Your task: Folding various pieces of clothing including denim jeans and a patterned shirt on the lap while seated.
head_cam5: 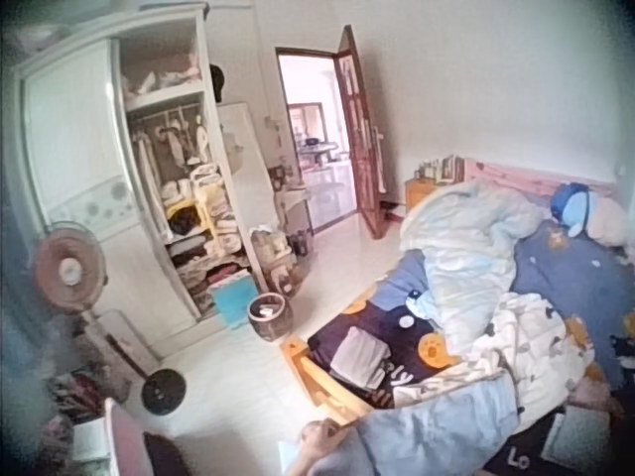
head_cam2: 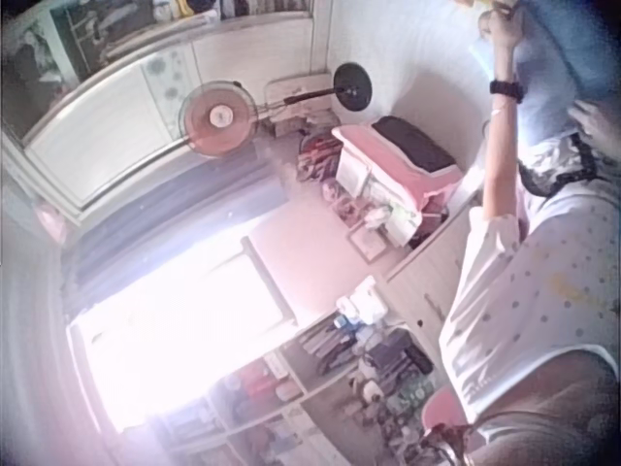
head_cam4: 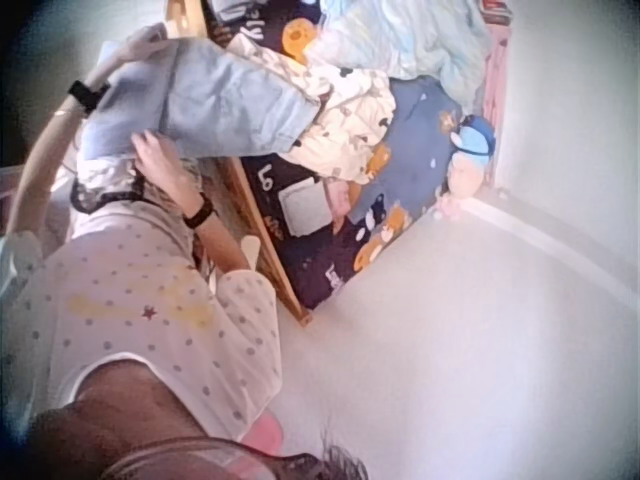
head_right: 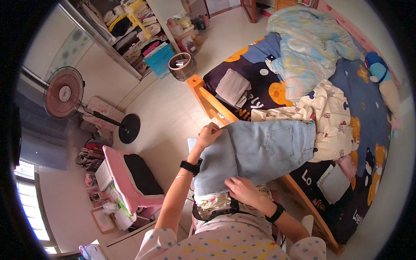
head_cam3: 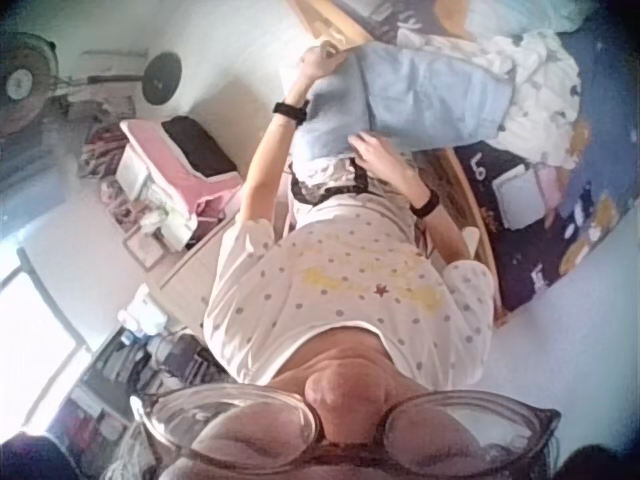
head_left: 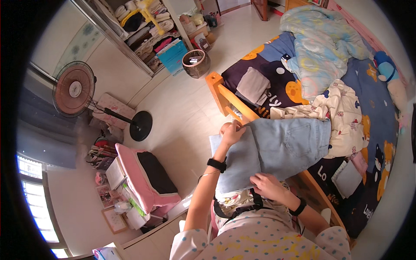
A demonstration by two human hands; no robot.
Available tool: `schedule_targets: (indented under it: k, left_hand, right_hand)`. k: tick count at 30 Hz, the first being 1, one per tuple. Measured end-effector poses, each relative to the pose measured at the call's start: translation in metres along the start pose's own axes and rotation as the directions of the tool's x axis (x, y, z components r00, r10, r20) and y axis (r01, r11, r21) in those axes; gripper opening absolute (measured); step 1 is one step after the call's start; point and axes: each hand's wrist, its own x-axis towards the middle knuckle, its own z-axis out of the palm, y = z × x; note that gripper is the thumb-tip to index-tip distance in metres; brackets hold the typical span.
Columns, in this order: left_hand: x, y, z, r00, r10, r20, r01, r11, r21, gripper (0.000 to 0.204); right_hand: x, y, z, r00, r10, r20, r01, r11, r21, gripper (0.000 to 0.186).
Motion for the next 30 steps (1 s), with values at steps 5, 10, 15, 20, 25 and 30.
schedule_targets:
  k: [5, 10, 15, 20, 25, 30]
  left_hand:
    - [-0.019, -0.006, -0.029, 0.998, -0.061, -0.024, 0.063, 0.992, 0.109, 0.026]
    - [-0.035, -0.022, -0.044, 0.997, -0.036, -0.075, 0.042, 0.996, 0.083, 0.023]
    - [-0.034, -0.026, -0.039, 0.991, -0.075, -0.108, 0.066, 0.994, -0.083, 0.015]
    - [-0.032, -0.026, -0.035, 0.972, -0.082, -0.220, 0.067, 0.995, -0.076, 0.011]
    - [-0.030, -0.027, -0.030, 0.974, -0.140, -0.176, 0.142, 0.990, 0.001, 0.013]
    - [-0.026, -0.021, -0.030, 0.978, -0.147, -0.147, 0.165, 0.979, 0.123, 0.017]
  right_hand:
    - [0.017, -0.008, 0.013, 0.981, -0.172, -0.094, 0.164, 0.983, -0.085, 0.025]
    - [0.028, -0.013, 0.026, 0.975, -0.219, -0.036, 0.210, 0.963, -0.169, 0.020]
    - [0.031, -0.015, 0.024, 0.976, -0.216, -0.041, 0.206, 0.965, -0.163, 0.014]
    - [0.031, -0.018, 0.020, 0.973, -0.231, 0.001, 0.230, 0.967, -0.108, 0.013]
    - [0.027, -0.012, 0.029, 0.978, -0.205, -0.040, 0.204, 0.979, -0.006, 0.011]
    - [0.021, -0.002, 0.012, 0.997, -0.053, -0.052, 0.064, 0.966, 0.249, 0.008]
